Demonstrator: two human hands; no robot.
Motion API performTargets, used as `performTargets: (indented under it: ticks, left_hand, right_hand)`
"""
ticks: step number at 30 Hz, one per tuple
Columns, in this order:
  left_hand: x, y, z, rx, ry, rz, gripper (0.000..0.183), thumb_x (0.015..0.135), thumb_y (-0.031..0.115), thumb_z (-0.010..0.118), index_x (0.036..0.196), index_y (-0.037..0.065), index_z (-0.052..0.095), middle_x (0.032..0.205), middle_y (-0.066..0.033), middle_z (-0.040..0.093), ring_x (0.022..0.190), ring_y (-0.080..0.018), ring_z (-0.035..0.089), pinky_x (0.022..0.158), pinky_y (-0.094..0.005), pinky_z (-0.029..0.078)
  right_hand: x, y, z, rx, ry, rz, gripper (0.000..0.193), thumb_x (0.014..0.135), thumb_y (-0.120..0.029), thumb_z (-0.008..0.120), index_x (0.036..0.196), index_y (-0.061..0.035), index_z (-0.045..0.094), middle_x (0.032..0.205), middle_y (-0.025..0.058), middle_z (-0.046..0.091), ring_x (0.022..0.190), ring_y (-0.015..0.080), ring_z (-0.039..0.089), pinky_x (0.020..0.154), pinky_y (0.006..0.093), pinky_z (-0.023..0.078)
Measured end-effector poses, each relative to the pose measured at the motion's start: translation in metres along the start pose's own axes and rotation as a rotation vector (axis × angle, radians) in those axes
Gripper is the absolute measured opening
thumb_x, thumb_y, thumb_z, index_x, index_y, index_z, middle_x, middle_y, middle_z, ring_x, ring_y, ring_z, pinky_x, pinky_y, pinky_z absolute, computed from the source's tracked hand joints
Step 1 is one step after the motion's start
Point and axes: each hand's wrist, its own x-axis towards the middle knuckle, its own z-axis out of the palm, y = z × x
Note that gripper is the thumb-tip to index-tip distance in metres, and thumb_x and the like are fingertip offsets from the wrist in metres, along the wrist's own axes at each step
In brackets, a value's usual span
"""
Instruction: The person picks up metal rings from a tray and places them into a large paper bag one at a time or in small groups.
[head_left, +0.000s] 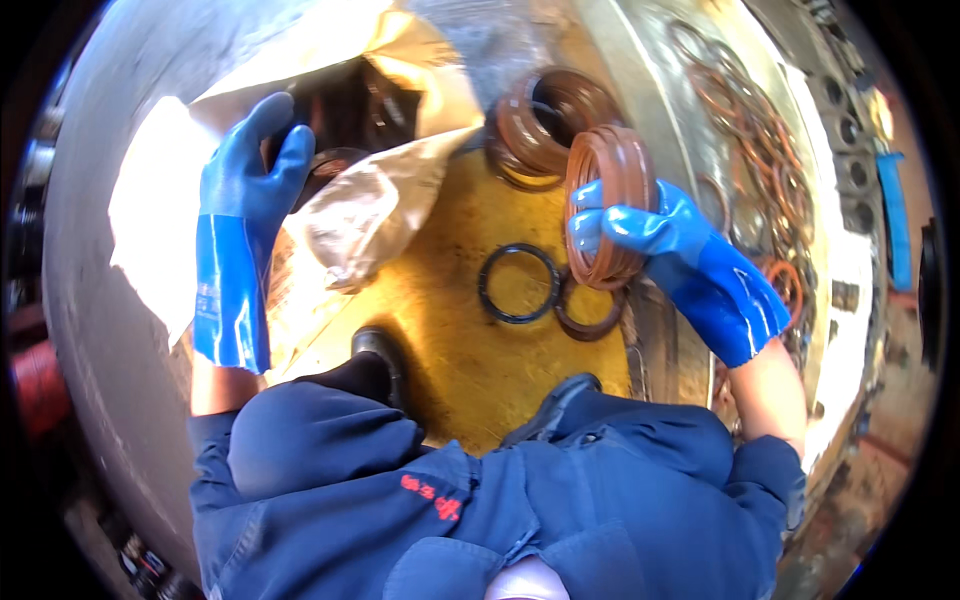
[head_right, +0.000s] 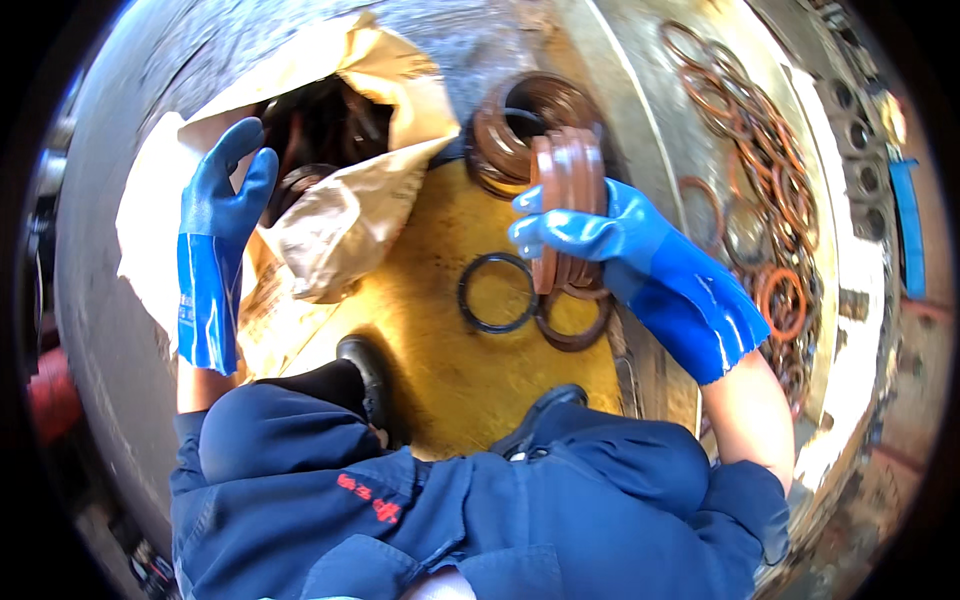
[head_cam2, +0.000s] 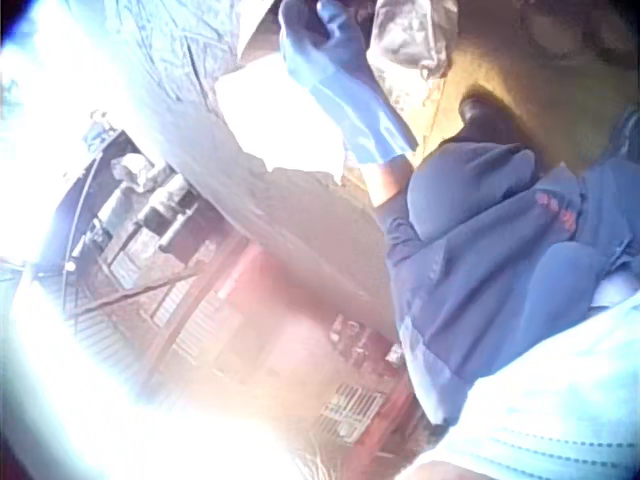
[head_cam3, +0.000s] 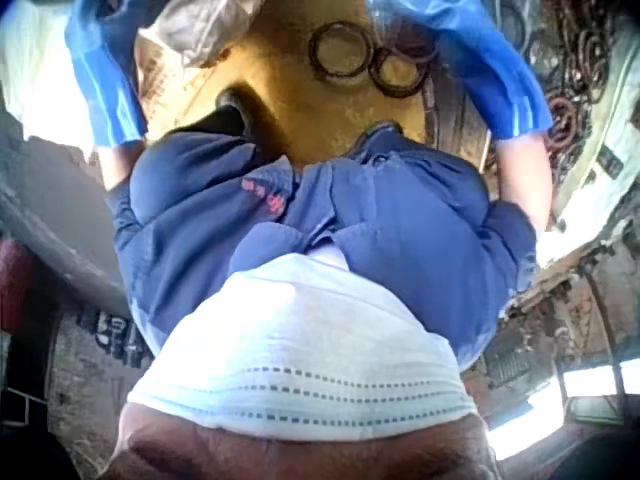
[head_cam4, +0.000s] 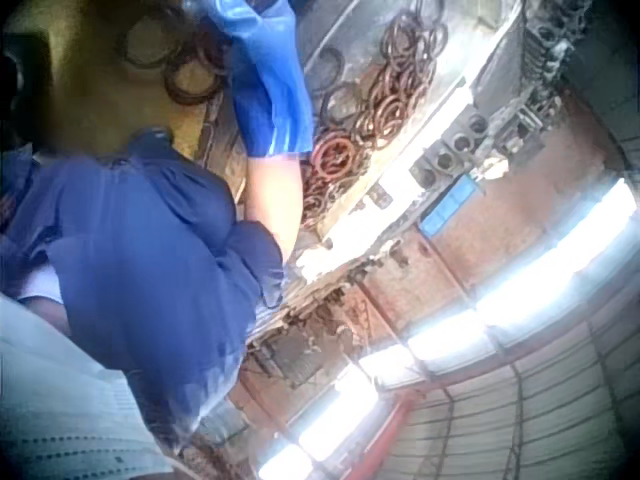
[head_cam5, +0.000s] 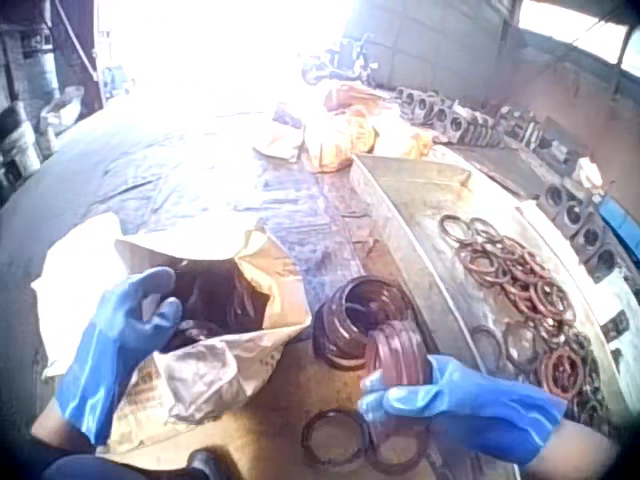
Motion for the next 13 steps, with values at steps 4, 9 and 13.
performTargets:
  ticks: [4, 9, 13]
  left_hand:
    - [0.006, -0.031, 0.016, -0.2, -0.03, 0.02, 0.048, 0.098, 0.033, 0.076, 0.139, 0.011, 0.069, 0.135, -0.0148, 0.072, 0.128, -0.032, 0.066, 0.112, -0.0442, 0.05]
    - [0.007, -0.025, 0.015, -0.029, -0.342, 0.406, 0.032, 0.095, 0.026, 0.075, 0.119, 0.006, 0.076, 0.11, -0.0218, 0.075, 0.095, -0.0363, 0.074, 0.089, -0.0424, 0.058]
    - [0.005, -0.034, 0.036, -0.03, -0.453, 0.513, 0.043, 0.093, 0.04, 0.075, 0.117, 0.004, 0.075, 0.102, -0.0255, 0.073, 0.092, -0.037, 0.074, 0.084, -0.0448, 0.057]
  right_hand:
    - [0.058, -0.032, 0.054, -0.425, -0.138, -0.106, 0.055, 0.089, -0.029, 0.085, 0.131, 0.0018, 0.067, 0.113, 0.0145, 0.075, 0.107, 0.0208, 0.072, 0.092, 0.0361, 0.059]
    - [0.151, -0.048, 0.112, -0.805, -0.33, -0.478, 0.041, 0.091, -0.023, 0.082, 0.124, 0.0004, 0.072, 0.111, 0.0107, 0.077, 0.103, 0.0195, 0.071, 0.094, 0.0345, 0.056]
    - [0.226, -0.04, 0.141, -1.289, -0.31, -0.344, 0.047, 0.092, -0.042, 0.08, 0.124, -0.0088, 0.074, 0.114, 0.0142, 0.077, 0.106, 0.0312, 0.071, 0.104, 0.0407, 0.052]
